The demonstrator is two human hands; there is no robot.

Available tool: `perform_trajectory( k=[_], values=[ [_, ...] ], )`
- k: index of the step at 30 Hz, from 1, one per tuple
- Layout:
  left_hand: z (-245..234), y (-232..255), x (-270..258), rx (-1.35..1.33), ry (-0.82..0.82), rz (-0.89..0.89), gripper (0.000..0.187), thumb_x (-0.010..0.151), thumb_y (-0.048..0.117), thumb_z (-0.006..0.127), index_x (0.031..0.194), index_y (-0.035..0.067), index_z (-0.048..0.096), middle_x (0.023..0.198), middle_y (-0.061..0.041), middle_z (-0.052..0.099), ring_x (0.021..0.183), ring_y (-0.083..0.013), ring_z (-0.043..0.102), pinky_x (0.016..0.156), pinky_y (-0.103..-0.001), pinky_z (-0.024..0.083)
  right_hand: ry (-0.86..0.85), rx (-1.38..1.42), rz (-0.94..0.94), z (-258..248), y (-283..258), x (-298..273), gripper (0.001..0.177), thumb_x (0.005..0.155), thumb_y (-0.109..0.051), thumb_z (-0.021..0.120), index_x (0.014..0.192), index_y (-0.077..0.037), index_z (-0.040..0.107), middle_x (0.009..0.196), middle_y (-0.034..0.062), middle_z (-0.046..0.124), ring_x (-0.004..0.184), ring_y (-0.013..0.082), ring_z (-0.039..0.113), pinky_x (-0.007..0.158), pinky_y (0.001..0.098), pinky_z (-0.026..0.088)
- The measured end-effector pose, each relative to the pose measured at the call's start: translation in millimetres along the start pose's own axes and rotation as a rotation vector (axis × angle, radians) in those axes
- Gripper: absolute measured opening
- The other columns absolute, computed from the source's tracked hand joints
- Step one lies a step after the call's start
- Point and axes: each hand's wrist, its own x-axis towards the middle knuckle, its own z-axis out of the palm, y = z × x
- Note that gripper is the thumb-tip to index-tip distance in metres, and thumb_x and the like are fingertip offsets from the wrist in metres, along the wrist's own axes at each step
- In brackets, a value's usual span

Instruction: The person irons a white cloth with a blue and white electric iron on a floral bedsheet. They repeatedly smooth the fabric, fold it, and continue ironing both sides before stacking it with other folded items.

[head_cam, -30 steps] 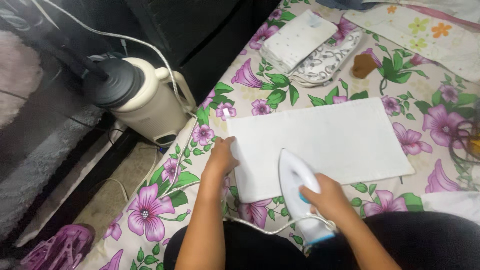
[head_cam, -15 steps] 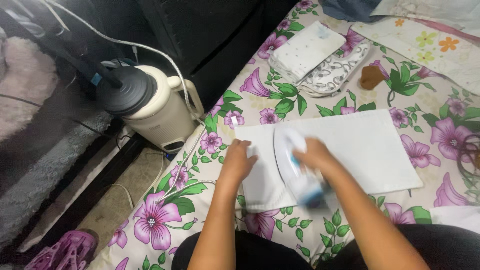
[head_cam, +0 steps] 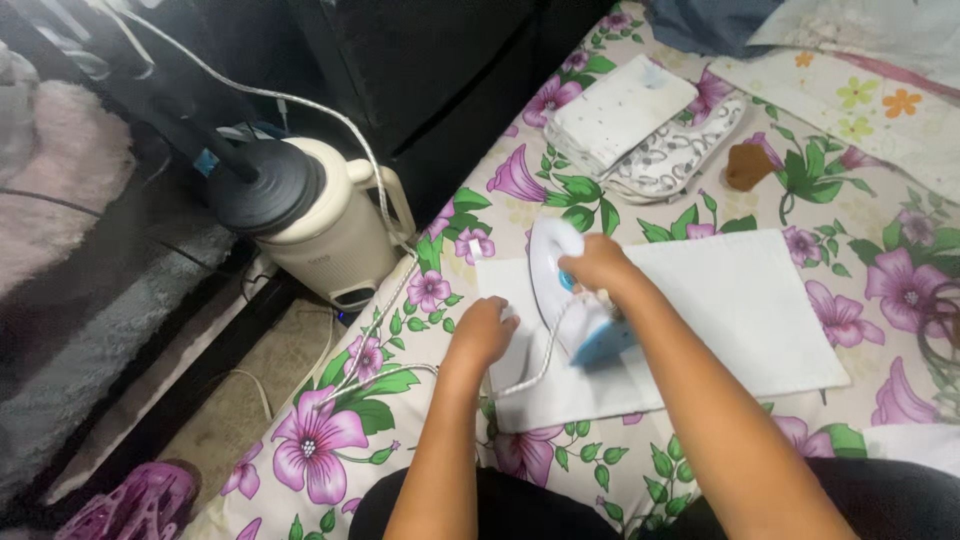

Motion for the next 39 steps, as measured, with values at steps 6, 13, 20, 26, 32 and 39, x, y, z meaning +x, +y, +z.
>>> perform_trajectory(
  k=[6, 13, 20, 26, 32, 39],
  values=[
    [-10, 11, -2, -0.029, -0.093, -0.104, 0.046, 0.078, 0.027, 0.063, 0.117, 0.002, 0.055, 0.110, -0.020, 0.059, 0.101, -0.0338, 0.058, 0.088, -0.039, 0.045, -0.065, 0.063, 0.103, 3, 31, -130, 0.034, 0.068, -0.025, 0.062, 0.095, -0.004, 0.060, 0.065, 0.0118, 0.066, 0.044, 0.0220, 0.062, 0.048, 0.0363, 0.052],
    [-8, 8, -2, 0.040, -0.065, -0.031, 0.047, 0.075, 0.022, 0.067, 0.117, 0.004, 0.055, 0.111, -0.020, 0.058, 0.102, -0.0342, 0.057, 0.087, -0.039, 0.044, -0.017, -0.141, 0.021, 7, 19, -21, 0.031, 0.070, -0.033, 0.065, 0.082, -0.004, 0.067, 0.063, 0.0111, 0.066, 0.055, 0.0211, 0.065, 0.054, 0.0348, 0.051],
    [-6, 0, 0, 0.019, -0.061, -0.021, 0.045, 0.075, 0.015, 0.067, 0.117, 0.005, 0.054, 0.111, -0.019, 0.060, 0.104, -0.0333, 0.057, 0.088, -0.038, 0.044, -0.010, -0.247, -0.054, 15, 35, -69, 0.032, 0.072, -0.033, 0.061, 0.081, -0.003, 0.067, 0.062, 0.0119, 0.066, 0.055, 0.0230, 0.065, 0.058, 0.0355, 0.052],
    [-3, -4, -3, -0.017, -0.077, -0.010, 0.041, 0.078, 0.005, 0.057, 0.119, 0.008, 0.054, 0.110, -0.018, 0.062, 0.104, -0.0319, 0.058, 0.089, -0.037, 0.045, -0.050, 0.105, 0.259, 11, 35, -229, 0.038, 0.071, -0.019, 0.062, 0.106, -0.004, 0.059, 0.065, 0.0128, 0.068, 0.043, 0.0193, 0.062, 0.046, 0.0338, 0.051],
    [-11, 7, -17, -0.066, -0.106, -0.025, 0.048, 0.074, -0.002, 0.054, 0.121, 0.011, 0.054, 0.113, -0.018, 0.061, 0.104, -0.0300, 0.059, 0.088, -0.035, 0.046, 0.024, 0.016, 0.123, 7, 36, -134, 0.031, 0.074, -0.024, 0.061, 0.097, -0.003, 0.064, 0.064, 0.0131, 0.067, 0.049, 0.0198, 0.064, 0.049, 0.0338, 0.051],
    [-21, 21, -18, -0.090, -0.126, -0.082, 0.044, 0.078, 0.012, 0.063, 0.121, 0.008, 0.053, 0.115, -0.018, 0.059, 0.104, -0.0310, 0.059, 0.086, -0.035, 0.047, 0.061, -0.030, 0.108, -11, 41, -133, 0.035, 0.070, -0.023, 0.063, 0.098, -0.001, 0.063, 0.068, 0.0134, 0.067, 0.051, 0.0210, 0.063, 0.051, 0.0338, 0.051]
  ],
)
